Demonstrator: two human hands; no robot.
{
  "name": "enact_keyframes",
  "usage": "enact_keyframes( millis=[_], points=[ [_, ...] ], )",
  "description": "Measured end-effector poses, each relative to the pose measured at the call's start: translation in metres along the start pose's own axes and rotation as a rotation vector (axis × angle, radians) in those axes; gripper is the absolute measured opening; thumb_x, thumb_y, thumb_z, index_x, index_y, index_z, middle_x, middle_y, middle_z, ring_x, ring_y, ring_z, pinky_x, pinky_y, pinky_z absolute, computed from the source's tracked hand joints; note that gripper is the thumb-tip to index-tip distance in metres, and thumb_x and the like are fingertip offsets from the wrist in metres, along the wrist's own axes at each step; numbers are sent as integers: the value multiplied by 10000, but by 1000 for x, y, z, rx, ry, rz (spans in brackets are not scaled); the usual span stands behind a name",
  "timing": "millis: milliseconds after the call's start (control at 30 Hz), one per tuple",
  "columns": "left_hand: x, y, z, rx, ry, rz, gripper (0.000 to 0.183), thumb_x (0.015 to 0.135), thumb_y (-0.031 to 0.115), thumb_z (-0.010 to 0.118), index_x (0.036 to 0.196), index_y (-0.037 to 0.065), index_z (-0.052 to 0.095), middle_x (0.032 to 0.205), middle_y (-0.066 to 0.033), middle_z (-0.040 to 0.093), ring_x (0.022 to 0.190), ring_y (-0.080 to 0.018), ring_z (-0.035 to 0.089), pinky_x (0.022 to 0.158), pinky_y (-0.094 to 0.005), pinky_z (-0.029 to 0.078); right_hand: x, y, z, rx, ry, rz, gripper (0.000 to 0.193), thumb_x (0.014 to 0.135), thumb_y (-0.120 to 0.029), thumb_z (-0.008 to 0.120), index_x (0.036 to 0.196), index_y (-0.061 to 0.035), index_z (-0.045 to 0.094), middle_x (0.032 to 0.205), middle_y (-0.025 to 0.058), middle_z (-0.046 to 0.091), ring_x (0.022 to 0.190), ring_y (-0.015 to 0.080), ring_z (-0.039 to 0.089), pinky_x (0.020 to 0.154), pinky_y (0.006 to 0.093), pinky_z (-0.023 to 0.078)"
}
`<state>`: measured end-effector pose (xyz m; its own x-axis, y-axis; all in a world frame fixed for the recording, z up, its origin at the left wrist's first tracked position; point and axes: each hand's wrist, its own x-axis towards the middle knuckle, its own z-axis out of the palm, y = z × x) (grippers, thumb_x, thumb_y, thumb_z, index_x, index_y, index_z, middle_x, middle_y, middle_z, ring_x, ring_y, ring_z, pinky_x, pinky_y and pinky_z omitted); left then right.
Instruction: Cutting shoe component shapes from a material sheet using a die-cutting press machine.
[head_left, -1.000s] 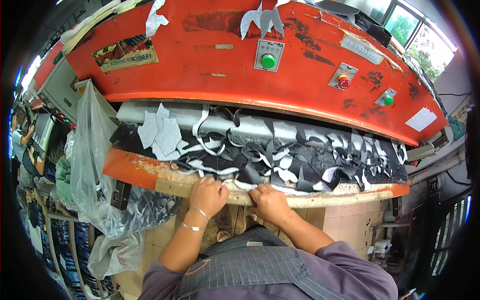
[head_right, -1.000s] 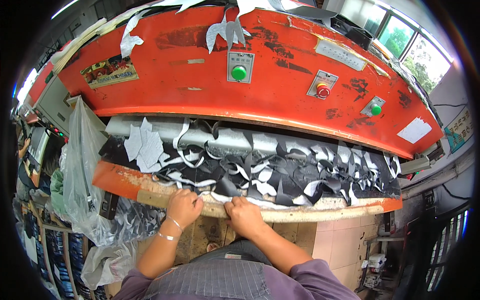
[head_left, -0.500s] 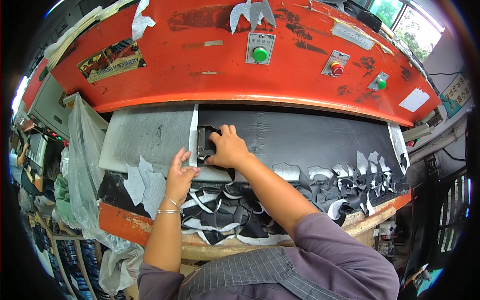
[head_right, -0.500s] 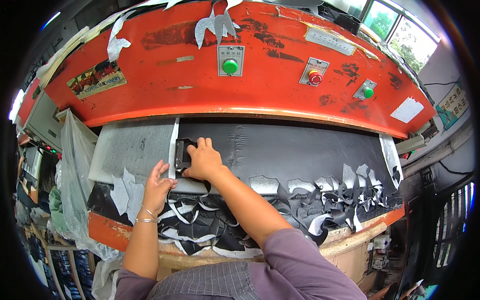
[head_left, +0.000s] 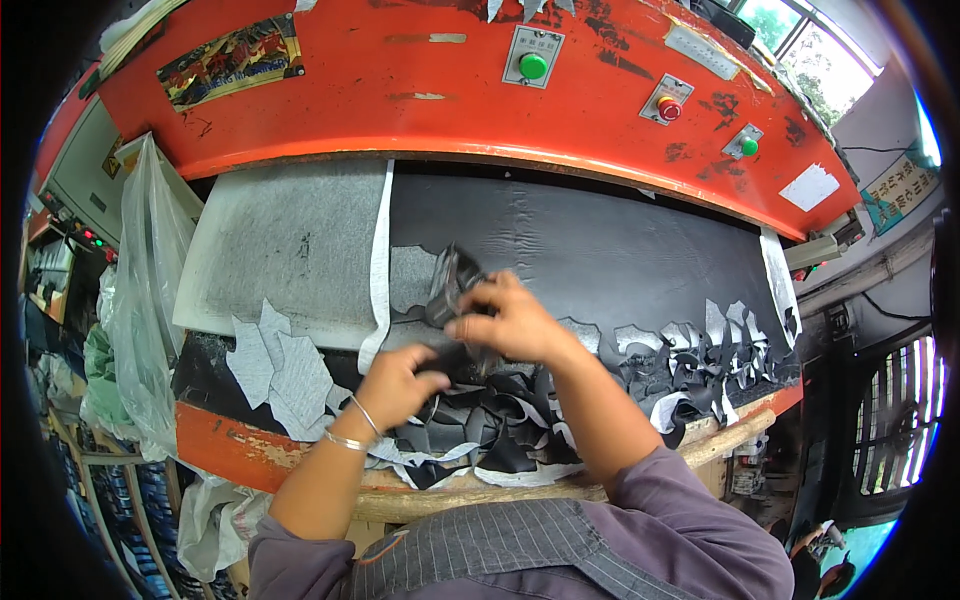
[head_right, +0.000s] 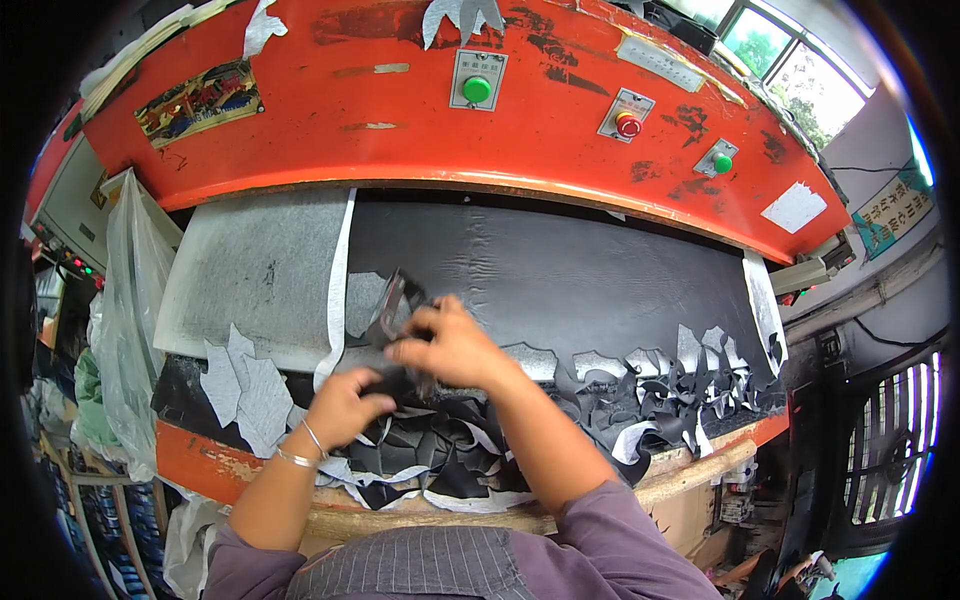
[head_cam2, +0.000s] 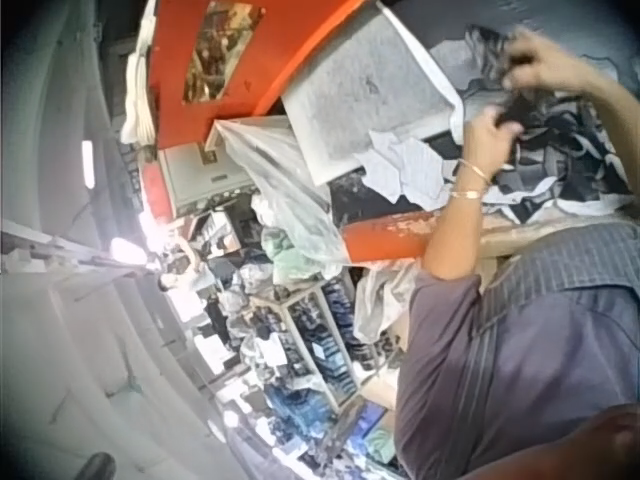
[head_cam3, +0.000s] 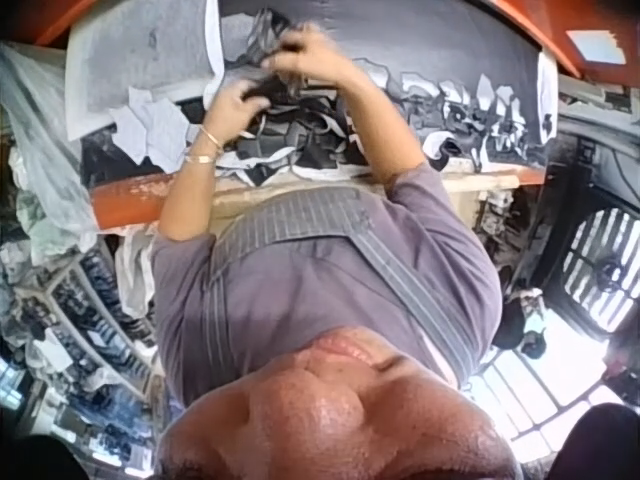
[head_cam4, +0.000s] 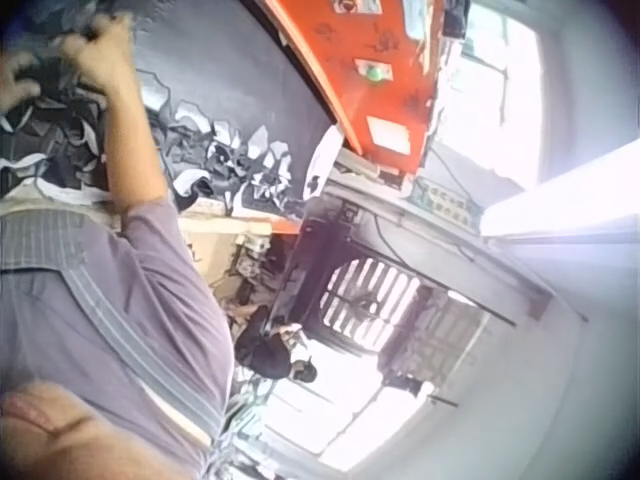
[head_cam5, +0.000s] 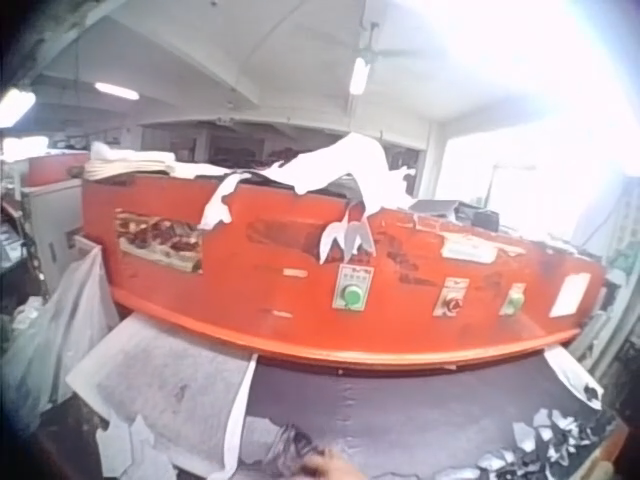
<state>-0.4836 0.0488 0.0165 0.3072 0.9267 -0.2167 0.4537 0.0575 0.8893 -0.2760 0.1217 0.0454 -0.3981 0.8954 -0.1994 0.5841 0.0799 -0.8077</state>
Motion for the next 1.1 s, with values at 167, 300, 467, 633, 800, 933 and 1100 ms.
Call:
enact_keyframes(
  millis=[167,300,467,633,800,933,1100],
  points=[
    [-62,-1,42,101,-331,68,416,748,262,780,1064,37,630,825,-163,660,749,-262,643,734,-331,503,56,-2,-23,-421,230,166,514,691,-421,742,1018,-29,683,1167,245,502,1135,385,467,951,428,451],
    [-37,23,-3,297,78,350,701,747,277,799,1331,40,491,1181,-143,618,1100,-278,576,944,-346,451,79,4,-12,-538,366,223,617,696,-411,724,1144,-3,604,1238,242,470,1180,382,438,958,425,458],
    [27,13,-18,58,317,170,696,830,195,680,1420,20,354,1236,-218,583,1130,-346,568,977,-394,437,46,42,2,-425,376,-17,1258,561,-545,831,1498,-47,154,1430,253,376,1337,406,329,1060,526,258],
    [101,-19,10,435,397,199,746,862,74,524,1462,-86,111,1362,-232,486,1303,-363,426,1101,-462,283,45,51,-12,-482,345,-28,1388,490,-580,856,1495,8,101,1458,260,349,1407,364,270,1098,526,191],
    [117,-19,17,485,399,207,756,825,52,518,1449,-108,122,1391,-229,458,1316,-343,409,1131,-480,209,41,57,-12,-476,365,-11,1335,526,-572,839,1490,3,118,1468,228,356,1400,313,304,1099,575,183],
    [118,-25,16,455,478,297,772,810,44,510,1472,-46,124,1382,-181,498,1261,-415,423,1118,-442,255,41,47,-3,-567,423,-64,1294,549,-587,817,1477,29,158,1458,236,363,1387,328,321,1102,559,203],
    [117,-25,17,479,484,273,767,813,53,506,1472,-46,126,1379,-182,500,1269,-424,412,1119,-450,259,42,44,-1,-579,452,-65,1191,612,-557,775,1434,98,215,1441,232,382,1373,350,333,1117,513,222]
  ],
)
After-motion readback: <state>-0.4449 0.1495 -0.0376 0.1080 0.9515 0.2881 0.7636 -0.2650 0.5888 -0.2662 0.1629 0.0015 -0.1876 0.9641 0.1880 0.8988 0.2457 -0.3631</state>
